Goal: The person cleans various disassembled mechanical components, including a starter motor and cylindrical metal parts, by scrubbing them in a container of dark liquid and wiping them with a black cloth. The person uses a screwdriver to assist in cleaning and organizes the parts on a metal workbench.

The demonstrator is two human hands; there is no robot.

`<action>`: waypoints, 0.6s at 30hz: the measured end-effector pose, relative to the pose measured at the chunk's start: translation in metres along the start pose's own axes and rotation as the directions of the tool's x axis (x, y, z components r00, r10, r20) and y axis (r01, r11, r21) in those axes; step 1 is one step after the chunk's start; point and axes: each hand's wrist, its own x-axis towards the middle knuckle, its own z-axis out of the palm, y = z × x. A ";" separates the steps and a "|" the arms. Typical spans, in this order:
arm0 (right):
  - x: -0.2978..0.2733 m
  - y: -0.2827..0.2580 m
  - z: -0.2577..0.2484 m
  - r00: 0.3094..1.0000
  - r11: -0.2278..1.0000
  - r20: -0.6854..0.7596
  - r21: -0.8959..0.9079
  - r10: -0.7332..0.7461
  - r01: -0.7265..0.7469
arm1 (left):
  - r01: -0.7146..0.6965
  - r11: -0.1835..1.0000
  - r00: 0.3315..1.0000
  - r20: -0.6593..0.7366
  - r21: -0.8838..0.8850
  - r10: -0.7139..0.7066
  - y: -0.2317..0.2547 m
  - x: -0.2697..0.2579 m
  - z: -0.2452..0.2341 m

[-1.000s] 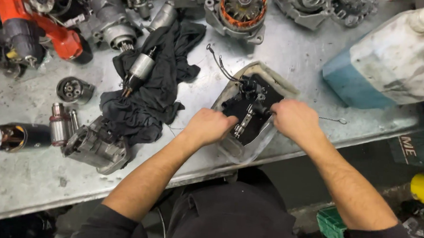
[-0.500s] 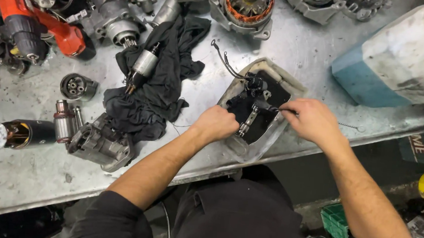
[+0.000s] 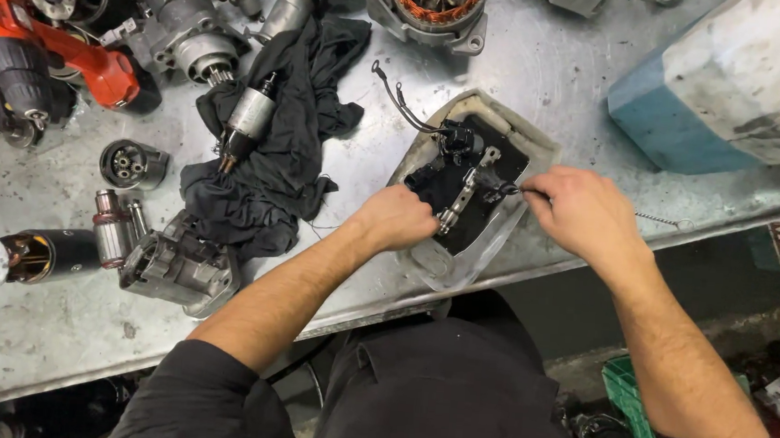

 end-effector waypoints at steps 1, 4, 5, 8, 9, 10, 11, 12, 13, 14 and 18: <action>0.001 -0.002 -0.002 1.000 1.000 -0.006 -0.023 0.001 -0.001 | 0.007 1.000 1.000 -0.012 -0.015 -0.007 0.001 0.000 -0.005; 0.005 -0.009 -0.003 0.999 0.998 -0.002 -0.036 0.048 -0.049 | -0.010 1.000 0.998 -0.063 -0.027 0.008 0.004 -0.001 -0.010; 0.009 -0.010 0.003 0.999 0.998 -0.001 -0.035 0.046 -0.046 | -0.007 1.000 0.998 -0.062 -0.028 0.005 0.005 -0.001 -0.010; 0.019 -0.013 0.023 0.998 0.997 0.001 -0.054 -0.056 0.056 | -0.031 0.999 0.995 -0.092 -0.018 0.029 0.006 -0.002 -0.010; 0.021 -0.012 0.029 0.995 0.983 0.078 -0.168 -0.064 0.077 | -0.033 0.999 0.995 -0.093 -0.004 0.033 0.007 -0.002 -0.010; 0.023 -0.011 0.034 0.986 0.955 0.155 -0.277 -0.063 0.105 | -0.036 0.999 0.995 -0.093 0.010 0.037 0.007 -0.001 -0.011; 0.024 -0.009 0.031 0.987 0.956 0.148 -0.278 -0.059 0.099 | -0.041 0.999 0.995 -0.094 0.017 0.043 0.008 -0.003 -0.012; 0.024 -0.006 0.028 0.994 0.960 0.088 -0.267 -0.063 0.085 | -0.038 0.999 0.990 -0.132 0.003 0.038 0.008 -0.004 -0.014; 0.027 -0.005 0.025 0.997 0.963 0.028 -0.256 -0.075 0.080 | -0.026 1.000 0.985 -0.171 -0.011 0.024 0.008 -0.007 -0.015; 0.027 -0.004 0.027 0.997 0.963 0.022 -0.256 -0.079 0.082 | -0.023 1.000 0.985 -0.173 -0.005 0.022 0.007 -0.006 -0.015; 0.025 0.012 0.039 0.989 0.944 0.109 -0.305 -0.098 0.127 | 0.008 0.999 0.984 -0.179 -0.049 -0.017 0.009 -0.008 -0.006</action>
